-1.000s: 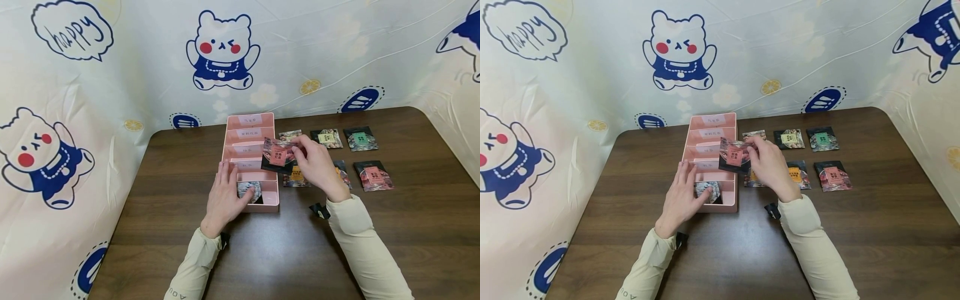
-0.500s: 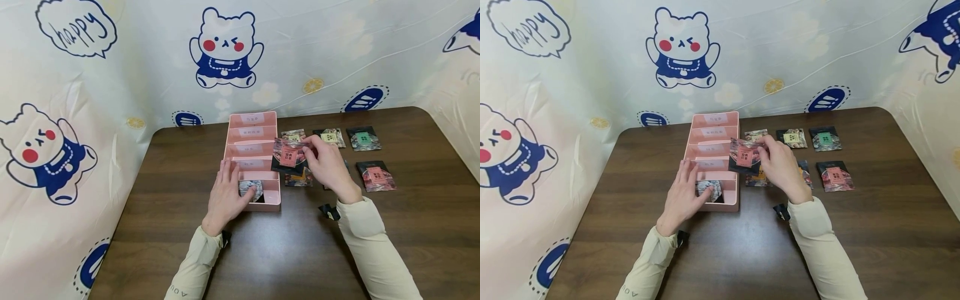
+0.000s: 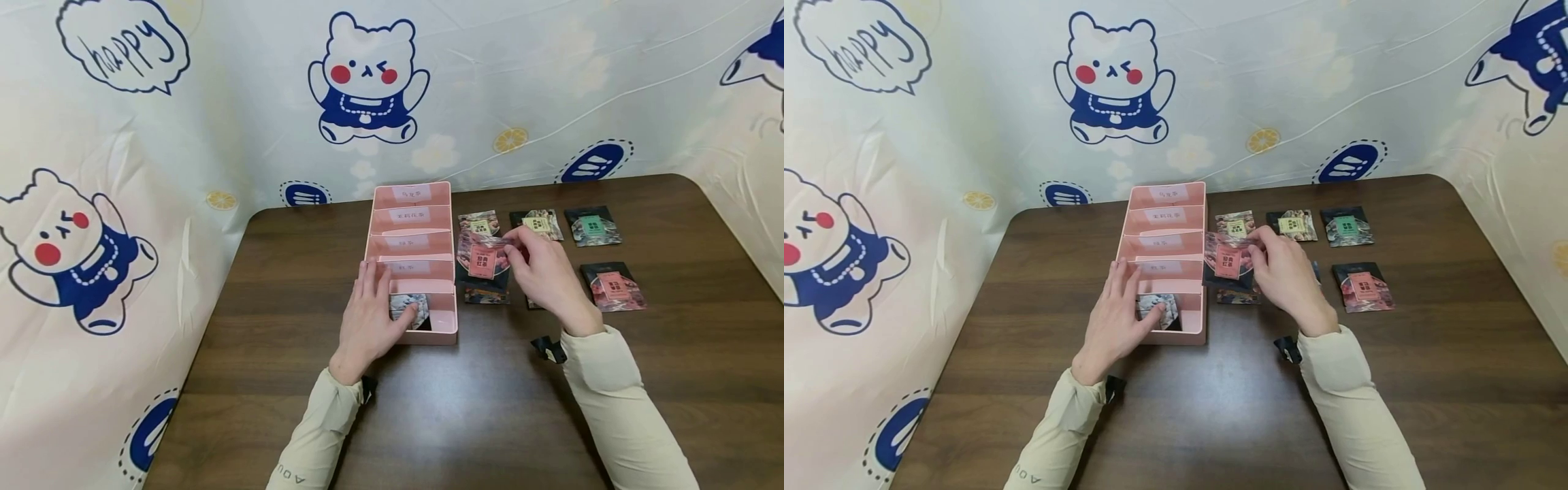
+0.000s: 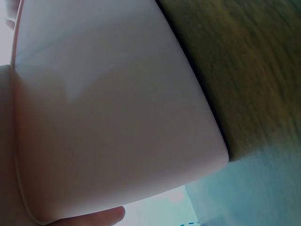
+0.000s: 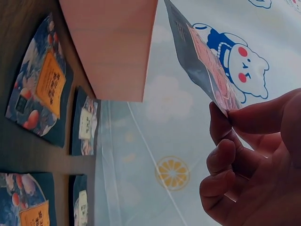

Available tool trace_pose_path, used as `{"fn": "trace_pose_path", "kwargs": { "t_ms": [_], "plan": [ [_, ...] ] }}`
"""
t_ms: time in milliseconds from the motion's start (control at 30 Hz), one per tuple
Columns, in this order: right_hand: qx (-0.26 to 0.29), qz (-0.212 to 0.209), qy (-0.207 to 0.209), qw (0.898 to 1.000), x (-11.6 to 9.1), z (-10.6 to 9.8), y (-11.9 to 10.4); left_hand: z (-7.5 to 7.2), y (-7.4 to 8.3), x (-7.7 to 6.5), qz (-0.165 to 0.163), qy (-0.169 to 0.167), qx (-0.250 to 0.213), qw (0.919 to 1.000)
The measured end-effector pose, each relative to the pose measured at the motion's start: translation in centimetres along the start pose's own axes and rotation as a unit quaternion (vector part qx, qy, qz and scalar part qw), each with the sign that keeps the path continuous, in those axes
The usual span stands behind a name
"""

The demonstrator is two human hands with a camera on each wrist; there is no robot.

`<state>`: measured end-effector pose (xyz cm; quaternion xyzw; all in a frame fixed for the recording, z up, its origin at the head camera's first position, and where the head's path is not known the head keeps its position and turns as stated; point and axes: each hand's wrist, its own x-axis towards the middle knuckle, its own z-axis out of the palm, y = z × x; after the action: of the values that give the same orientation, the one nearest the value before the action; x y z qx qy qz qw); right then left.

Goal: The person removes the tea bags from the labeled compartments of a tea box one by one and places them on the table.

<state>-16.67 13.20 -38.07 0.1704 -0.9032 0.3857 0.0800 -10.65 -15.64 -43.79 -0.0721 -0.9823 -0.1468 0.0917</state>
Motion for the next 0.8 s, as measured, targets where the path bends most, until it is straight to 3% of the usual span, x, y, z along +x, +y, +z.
{"fn": "trace_pose_path", "kwargs": {
  "t_ms": [333, 800],
  "plan": [
    [-0.011, 0.016, -0.023, 1.0, -0.5, -0.2, 0.6, 0.0, 0.0, 0.0, 0.0, -0.008, 0.005, 1.0],
    [-0.023, 0.033, -0.096, 0.995, -0.7, 0.3, 1.9, 0.0, -0.1, 0.0, -0.003, -0.012, 0.004, 0.9999]
  ]
}}
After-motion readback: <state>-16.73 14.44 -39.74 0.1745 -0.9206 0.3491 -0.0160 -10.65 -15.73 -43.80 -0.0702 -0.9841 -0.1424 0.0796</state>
